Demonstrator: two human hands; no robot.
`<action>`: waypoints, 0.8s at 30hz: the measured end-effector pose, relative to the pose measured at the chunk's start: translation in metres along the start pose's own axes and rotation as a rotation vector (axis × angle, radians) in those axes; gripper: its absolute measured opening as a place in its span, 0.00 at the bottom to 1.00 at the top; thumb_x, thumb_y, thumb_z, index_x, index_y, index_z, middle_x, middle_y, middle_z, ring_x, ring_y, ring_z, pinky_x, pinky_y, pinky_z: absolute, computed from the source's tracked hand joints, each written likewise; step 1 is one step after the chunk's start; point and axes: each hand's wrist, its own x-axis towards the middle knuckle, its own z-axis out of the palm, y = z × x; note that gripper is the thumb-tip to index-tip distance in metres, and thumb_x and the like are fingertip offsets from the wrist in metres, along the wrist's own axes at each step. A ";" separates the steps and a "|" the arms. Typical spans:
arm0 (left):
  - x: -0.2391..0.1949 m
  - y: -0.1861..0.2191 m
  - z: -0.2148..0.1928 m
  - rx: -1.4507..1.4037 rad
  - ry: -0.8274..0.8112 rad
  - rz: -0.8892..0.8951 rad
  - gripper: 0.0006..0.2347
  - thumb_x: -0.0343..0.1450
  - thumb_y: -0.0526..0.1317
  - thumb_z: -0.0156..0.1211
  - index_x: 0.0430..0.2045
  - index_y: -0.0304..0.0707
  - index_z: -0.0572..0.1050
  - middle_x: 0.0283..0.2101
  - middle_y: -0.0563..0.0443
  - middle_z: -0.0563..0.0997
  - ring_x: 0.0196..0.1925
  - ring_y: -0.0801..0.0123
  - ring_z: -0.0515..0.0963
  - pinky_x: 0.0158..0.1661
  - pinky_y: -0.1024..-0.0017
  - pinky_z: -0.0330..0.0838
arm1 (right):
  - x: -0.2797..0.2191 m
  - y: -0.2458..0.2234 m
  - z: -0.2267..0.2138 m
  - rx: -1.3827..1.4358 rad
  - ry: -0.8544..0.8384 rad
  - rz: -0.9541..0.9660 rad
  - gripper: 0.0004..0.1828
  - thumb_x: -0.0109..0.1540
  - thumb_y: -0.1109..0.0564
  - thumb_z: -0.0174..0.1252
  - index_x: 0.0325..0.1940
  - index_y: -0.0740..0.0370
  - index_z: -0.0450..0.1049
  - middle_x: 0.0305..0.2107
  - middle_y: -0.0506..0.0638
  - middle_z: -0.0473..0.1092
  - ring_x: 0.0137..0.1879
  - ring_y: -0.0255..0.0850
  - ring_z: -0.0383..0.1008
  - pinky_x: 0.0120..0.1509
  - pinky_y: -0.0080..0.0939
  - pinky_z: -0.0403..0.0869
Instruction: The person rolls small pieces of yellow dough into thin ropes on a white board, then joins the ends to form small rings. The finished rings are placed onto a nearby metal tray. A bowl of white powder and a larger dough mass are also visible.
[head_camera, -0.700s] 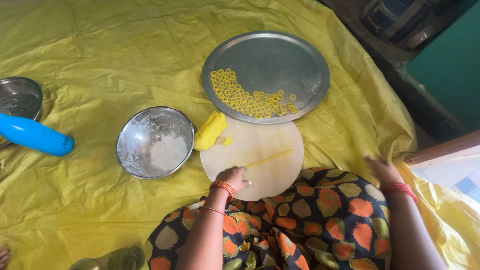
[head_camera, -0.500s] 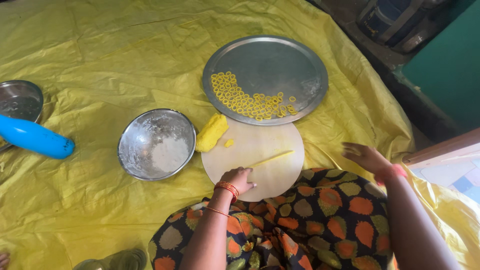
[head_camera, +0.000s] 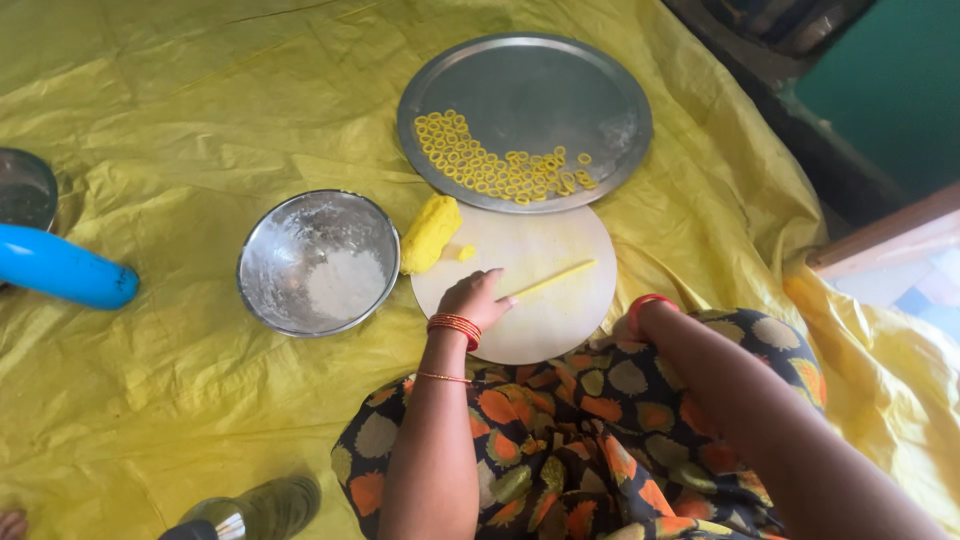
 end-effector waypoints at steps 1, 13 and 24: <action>-0.002 0.002 0.004 0.011 -0.034 0.027 0.27 0.68 0.56 0.63 0.59 0.46 0.70 0.56 0.42 0.78 0.56 0.51 0.79 0.55 0.58 0.74 | 0.005 -0.005 0.012 0.009 -0.008 -0.009 0.40 0.63 0.30 0.41 0.74 0.48 0.61 0.72 0.47 0.59 0.76 0.46 0.59 0.78 0.49 0.57; -0.030 0.060 0.106 -0.020 -0.424 -0.264 0.22 0.78 0.56 0.50 0.54 0.37 0.75 0.62 0.36 0.75 0.64 0.47 0.74 0.63 0.56 0.67 | 0.020 -0.041 0.039 -0.012 0.122 -0.145 0.37 0.63 0.31 0.43 0.71 0.49 0.63 0.68 0.48 0.62 0.73 0.47 0.61 0.76 0.49 0.60; -0.051 0.119 0.211 -0.079 -0.494 -0.305 0.20 0.78 0.54 0.51 0.55 0.40 0.75 0.62 0.39 0.75 0.64 0.49 0.74 0.63 0.55 0.66 | 0.021 0.010 0.089 -0.017 0.083 -0.070 0.35 0.63 0.31 0.45 0.68 0.51 0.66 0.65 0.50 0.64 0.70 0.48 0.64 0.74 0.50 0.62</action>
